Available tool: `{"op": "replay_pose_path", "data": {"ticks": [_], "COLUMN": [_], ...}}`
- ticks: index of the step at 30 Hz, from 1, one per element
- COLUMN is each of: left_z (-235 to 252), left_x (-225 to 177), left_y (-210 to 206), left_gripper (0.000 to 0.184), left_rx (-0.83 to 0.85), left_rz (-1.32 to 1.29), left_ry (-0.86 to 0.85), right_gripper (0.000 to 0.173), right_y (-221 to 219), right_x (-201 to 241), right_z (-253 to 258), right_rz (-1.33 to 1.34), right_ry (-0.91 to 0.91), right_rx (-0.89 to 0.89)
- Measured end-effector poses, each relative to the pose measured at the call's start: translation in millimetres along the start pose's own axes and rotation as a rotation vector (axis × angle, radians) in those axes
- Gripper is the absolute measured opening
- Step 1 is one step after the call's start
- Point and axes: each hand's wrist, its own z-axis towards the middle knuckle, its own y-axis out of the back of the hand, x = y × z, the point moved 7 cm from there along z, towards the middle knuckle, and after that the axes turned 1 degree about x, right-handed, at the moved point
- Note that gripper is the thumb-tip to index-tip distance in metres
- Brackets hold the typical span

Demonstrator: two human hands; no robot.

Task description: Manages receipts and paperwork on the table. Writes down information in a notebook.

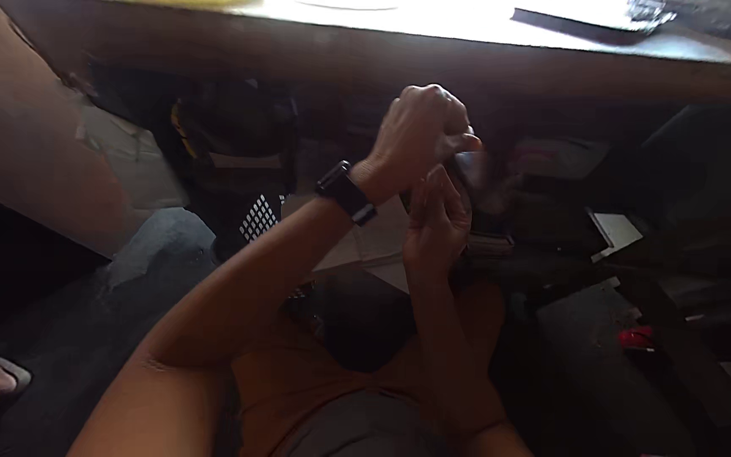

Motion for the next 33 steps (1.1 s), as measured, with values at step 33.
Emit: {"op": "replay_pose_path", "data": {"ticks": [33], "left_z": [-78], "left_x": [173], "left_y": [-80], "left_gripper": [0.016], "left_rx": [0.186], "left_rz": [-0.521], "left_ry": [0.117], "right_gripper": [0.026], "right_y": [19], "right_x": [-86], "right_z": [105], "right_rz": [-0.825], "right_ry": [0.06], "right_rx": [0.714]}}
